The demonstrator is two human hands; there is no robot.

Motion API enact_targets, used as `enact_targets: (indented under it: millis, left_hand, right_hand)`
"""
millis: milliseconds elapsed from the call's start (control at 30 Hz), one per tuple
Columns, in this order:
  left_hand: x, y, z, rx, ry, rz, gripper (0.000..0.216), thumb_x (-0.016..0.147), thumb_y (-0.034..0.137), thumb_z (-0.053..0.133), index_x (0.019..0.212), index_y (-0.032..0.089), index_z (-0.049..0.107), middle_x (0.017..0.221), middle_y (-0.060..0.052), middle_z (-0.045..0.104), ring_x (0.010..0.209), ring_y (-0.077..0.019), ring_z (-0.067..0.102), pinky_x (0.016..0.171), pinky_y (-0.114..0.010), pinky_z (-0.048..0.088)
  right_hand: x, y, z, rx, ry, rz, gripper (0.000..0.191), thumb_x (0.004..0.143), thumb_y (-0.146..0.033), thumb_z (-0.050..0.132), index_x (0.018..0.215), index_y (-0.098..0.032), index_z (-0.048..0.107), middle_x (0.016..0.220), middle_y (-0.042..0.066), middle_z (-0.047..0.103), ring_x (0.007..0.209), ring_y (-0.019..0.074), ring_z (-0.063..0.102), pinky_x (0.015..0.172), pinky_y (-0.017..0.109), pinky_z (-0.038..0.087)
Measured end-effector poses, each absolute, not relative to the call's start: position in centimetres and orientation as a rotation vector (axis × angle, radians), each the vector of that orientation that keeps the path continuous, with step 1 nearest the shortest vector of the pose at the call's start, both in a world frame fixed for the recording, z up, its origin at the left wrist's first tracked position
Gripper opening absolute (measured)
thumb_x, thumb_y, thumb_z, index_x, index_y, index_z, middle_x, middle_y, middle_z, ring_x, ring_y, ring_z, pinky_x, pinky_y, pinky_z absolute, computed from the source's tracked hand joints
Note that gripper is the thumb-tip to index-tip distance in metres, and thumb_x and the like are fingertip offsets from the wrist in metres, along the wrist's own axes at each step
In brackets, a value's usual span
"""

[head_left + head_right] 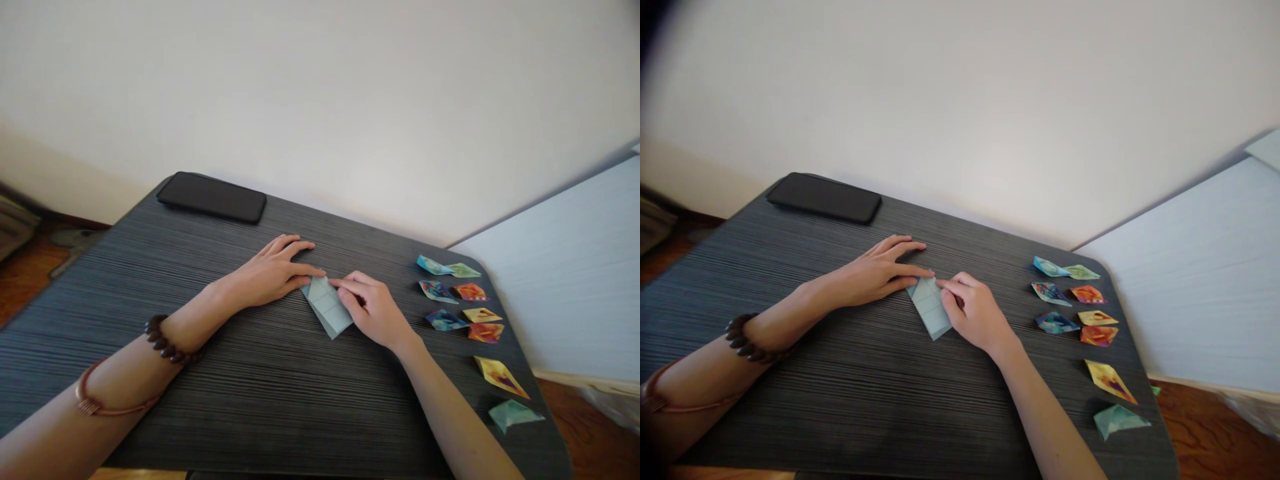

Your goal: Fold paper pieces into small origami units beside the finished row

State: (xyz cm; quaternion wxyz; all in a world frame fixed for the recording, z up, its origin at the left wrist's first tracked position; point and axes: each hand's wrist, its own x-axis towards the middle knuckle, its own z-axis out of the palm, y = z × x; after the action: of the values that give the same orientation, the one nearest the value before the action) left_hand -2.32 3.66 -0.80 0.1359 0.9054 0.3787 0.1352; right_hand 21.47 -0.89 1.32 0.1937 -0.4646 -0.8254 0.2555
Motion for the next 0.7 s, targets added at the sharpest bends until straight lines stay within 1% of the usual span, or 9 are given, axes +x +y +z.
enact_targets:
  millis: [67, 133, 300, 533, 700]
  left_hand:
    - [-2.3, 3.6, -0.8, 2.623, 1.102, 0.388, 0.031, 0.093, 0.038, 0.044, 0.121, 0.042, 0.058, 0.144, 0.002, 0.035, 0.134, -0.0275, 0.023, 0.111, -0.049, 0.021]
    - [-2.3, 3.6, -0.7, 2.626, 1.108, 0.388, 0.031, 0.093, 0.039, 0.043, 0.121, 0.041, 0.058, 0.144, 0.001, 0.035, 0.134, -0.0273, 0.024, 0.111, -0.049, 0.021]
    - [-2.3, 3.6, -0.7, 2.641, 1.114, 0.379, 0.032, 0.093, 0.038, 0.043, 0.122, 0.042, 0.057, 0.144, 0.001, 0.036, 0.135, -0.027, 0.024, 0.111, -0.046, 0.022]
    - [-2.4, 3.6, -0.5, 2.654, 1.126, 0.339, 0.032, 0.094, 0.04, 0.042, 0.123, 0.043, 0.056, 0.145, 0.001, 0.034, 0.135, -0.0277, 0.024, 0.111, -0.046, 0.023]
    - [-2.3, 3.7, -0.4, 2.657, 1.117, 0.327, 0.033, 0.093, 0.039, 0.043, 0.123, 0.044, 0.055, 0.145, 0.002, 0.034, 0.135, -0.0275, 0.025, 0.111, -0.046, 0.023]
  right_hand:
    - [20.9, -0.3, 1.2, -1.333, -2.402, 0.586, 0.031, 0.094, -0.022, 0.04, 0.109, -0.02, 0.067, 0.085, 0.004, 0.061, 0.07, 0.012, 0.057, 0.066, 0.025, 0.045]
    - [20.7, 0.1, 1.1, -1.349, -2.477, 0.443, 0.029, 0.093, -0.024, 0.042, 0.105, -0.019, 0.068, 0.085, 0.004, 0.061, 0.072, 0.0123, 0.058, 0.068, 0.025, 0.045]
    - [20.7, 0.2, 0.4, -1.326, -2.607, 0.194, 0.028, 0.093, -0.029, 0.044, 0.111, -0.021, 0.065, 0.089, 0.005, 0.062, 0.074, 0.0132, 0.058, 0.069, 0.025, 0.045]
    - [21.0, -0.2, -0.4, -1.334, -2.584, 0.177, 0.03, 0.095, -0.029, 0.041, 0.115, -0.019, 0.061, 0.083, 0.004, 0.06, 0.069, 0.0135, 0.056, 0.067, 0.025, 0.044]
    - [22.0, -0.8, -0.6, -1.296, -2.575, 0.225, 0.029, 0.095, -0.028, 0.04, 0.108, -0.018, 0.064, 0.081, 0.005, 0.061, 0.071, 0.0146, 0.057, 0.068, 0.027, 0.045]
